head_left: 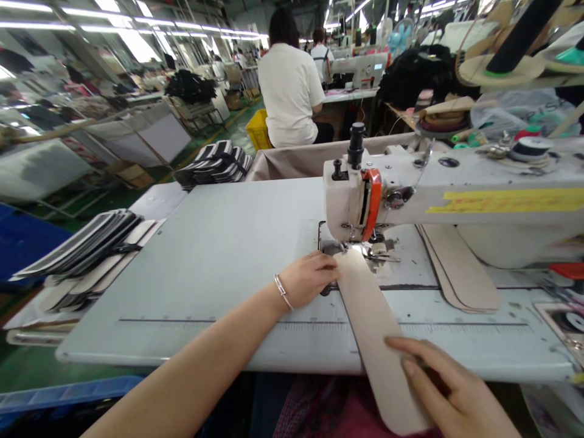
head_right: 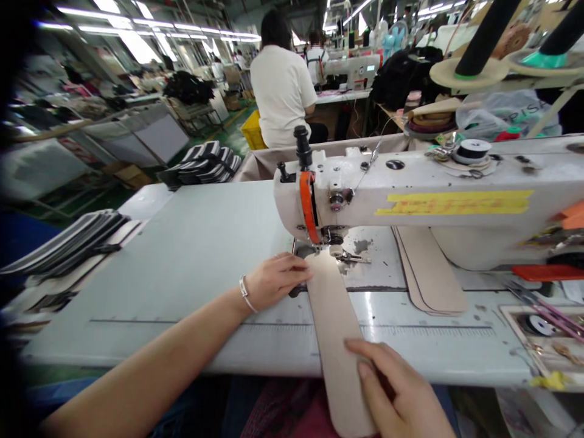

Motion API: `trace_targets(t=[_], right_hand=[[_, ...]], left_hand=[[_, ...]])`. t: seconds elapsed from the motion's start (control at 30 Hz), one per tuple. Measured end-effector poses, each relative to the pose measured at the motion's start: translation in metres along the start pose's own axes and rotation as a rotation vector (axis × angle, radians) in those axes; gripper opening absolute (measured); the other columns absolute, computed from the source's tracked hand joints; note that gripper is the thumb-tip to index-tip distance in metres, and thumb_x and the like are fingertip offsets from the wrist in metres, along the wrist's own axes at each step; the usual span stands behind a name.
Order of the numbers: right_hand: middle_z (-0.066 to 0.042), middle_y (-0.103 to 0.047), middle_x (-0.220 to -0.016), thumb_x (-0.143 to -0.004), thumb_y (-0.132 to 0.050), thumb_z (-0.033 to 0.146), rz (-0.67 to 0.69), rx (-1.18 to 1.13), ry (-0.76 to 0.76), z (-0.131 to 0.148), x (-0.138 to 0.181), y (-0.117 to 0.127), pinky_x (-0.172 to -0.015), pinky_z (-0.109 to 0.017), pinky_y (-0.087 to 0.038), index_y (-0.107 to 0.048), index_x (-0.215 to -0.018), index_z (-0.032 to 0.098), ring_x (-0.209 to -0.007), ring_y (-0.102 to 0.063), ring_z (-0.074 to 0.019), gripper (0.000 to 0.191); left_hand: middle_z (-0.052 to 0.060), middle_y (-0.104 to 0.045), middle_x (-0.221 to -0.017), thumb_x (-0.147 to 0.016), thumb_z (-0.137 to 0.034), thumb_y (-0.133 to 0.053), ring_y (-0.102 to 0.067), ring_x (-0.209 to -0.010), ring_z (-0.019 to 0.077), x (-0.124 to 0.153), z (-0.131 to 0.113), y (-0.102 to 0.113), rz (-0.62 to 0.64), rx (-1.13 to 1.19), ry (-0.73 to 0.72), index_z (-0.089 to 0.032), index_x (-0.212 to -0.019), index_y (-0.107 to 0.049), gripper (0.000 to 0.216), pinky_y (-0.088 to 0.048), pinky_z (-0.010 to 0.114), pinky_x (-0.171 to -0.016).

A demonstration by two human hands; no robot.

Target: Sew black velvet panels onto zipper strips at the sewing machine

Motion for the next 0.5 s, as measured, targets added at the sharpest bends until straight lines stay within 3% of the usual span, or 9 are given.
trace_targets(t=[0.1,0.17,0.23,0.33,0.5], right_hand=[[-0.001,-0.077,-0.103,-0.103,-0.047,0.028,0.152,0.035,0.103,0.002,-0.031,-0.026,-0.076,-0.029,-0.065,-0.068,-0.124,0.029,-0.087,-0.075,-0.019,0.03],[-0.006,-0.075,-0.107,-0.102,-0.046,0.022,0.132,0.181,0.156,-0.008,-0.055,-0.025,-0.079,-0.038,-0.065,-0.067,-0.127,0.026,-0.09,-0.073,-0.0227,0.033],[-0.011,-0.07,-0.121,-0.099,-0.043,0.011,0.09,0.268,0.246,-0.015,-0.078,-0.024,-0.089,-0.046,-0.061,-0.065,-0.131,0.023,-0.105,-0.069,-0.026,0.04],[-0.012,-0.062,-0.137,-0.097,-0.046,0.007,0.108,0.253,0.365,-0.017,-0.103,-0.033,-0.104,-0.049,-0.053,-0.06,-0.138,0.022,-0.125,-0.059,-0.0271,0.047],[-0.013,-0.056,-0.144,-0.099,-0.048,0.011,0.096,0.189,0.367,-0.023,-0.116,-0.042,-0.105,-0.054,-0.05,-0.06,-0.139,0.025,-0.13,-0.054,-0.0296,0.044]], left_hand=[[0.01,-0.07,-0.118,-0.1,-0.02,-0.056,-0.064,-0.109,0.0216,0.0,0.002,0.002,-0.017,0.026,-0.014,-0.016,-0.114,-0.072,0.022,-0.058,0.039,-0.101],[0.011,-0.069,-0.124,-0.099,-0.024,-0.06,-0.063,-0.116,0.0229,0.001,0.006,0.001,-0.006,0.045,0.004,-0.016,-0.117,-0.072,0.023,-0.057,0.04,-0.104],[0.012,-0.069,-0.126,-0.1,-0.027,-0.06,-0.063,-0.12,0.0228,0.003,0.011,-0.001,0.008,0.042,0.025,-0.015,-0.119,-0.071,0.025,-0.057,0.041,-0.105],[0.011,-0.069,-0.127,-0.1,-0.028,-0.06,-0.064,-0.122,0.022,0.007,0.019,-0.005,0.025,0.006,0.048,-0.016,-0.12,-0.07,0.025,-0.057,0.04,-0.106],[0.011,-0.068,-0.131,-0.103,-0.028,-0.054,-0.063,-0.127,0.0217,0.012,0.028,-0.01,0.034,-0.025,0.052,-0.016,-0.122,-0.069,0.027,-0.055,0.037,-0.11]])
Point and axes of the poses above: each hand's wrist, its own x-axis away from the middle knuckle, its own y-axis out of the back of the hand, z = x × y, the point moved 10 cm from there along -x, towards the middle knuckle
